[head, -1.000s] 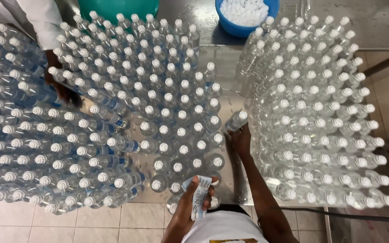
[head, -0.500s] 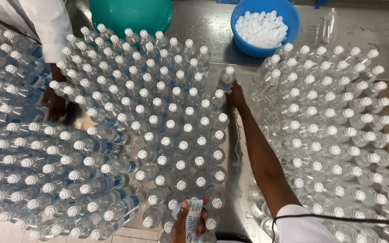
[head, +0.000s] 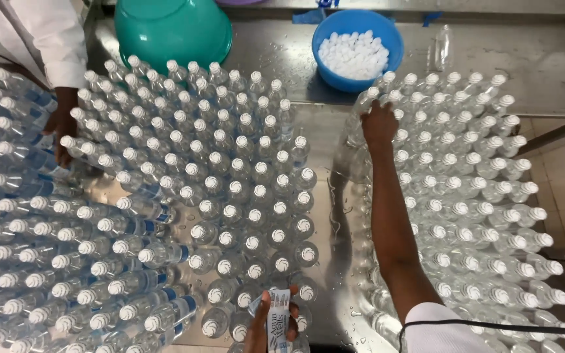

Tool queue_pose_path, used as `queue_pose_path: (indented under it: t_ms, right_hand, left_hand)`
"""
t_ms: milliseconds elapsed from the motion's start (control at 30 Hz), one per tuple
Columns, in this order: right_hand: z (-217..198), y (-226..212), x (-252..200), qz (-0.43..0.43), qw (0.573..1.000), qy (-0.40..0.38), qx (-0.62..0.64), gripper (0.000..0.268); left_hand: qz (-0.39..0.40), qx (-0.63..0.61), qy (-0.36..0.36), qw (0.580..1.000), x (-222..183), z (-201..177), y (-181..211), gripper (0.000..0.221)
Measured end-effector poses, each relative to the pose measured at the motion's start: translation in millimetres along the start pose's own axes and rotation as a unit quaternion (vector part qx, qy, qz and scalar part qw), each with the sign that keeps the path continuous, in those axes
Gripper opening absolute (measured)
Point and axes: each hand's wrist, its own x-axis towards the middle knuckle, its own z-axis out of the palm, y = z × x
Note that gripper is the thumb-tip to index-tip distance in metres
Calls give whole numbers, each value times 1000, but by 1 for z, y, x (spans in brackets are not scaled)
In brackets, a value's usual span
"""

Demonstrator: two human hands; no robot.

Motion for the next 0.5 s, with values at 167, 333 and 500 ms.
queue_pose_path:
  t_ms: [167,333,500]
  right_hand:
    - [-38,-11,-45,-26,994,-97,37,36]
    - [-82,-20,-145,-2,984,-172,42,36]
    - [-156,-41,-276,25,961,-250,116,38]
  left_hand:
    - [-16,12,-32,999,-14,24,-2,84]
    - [-30,26,7,999,-27,43,-4,71]
    - [-80,38,-53,995,-28,57,-5,61]
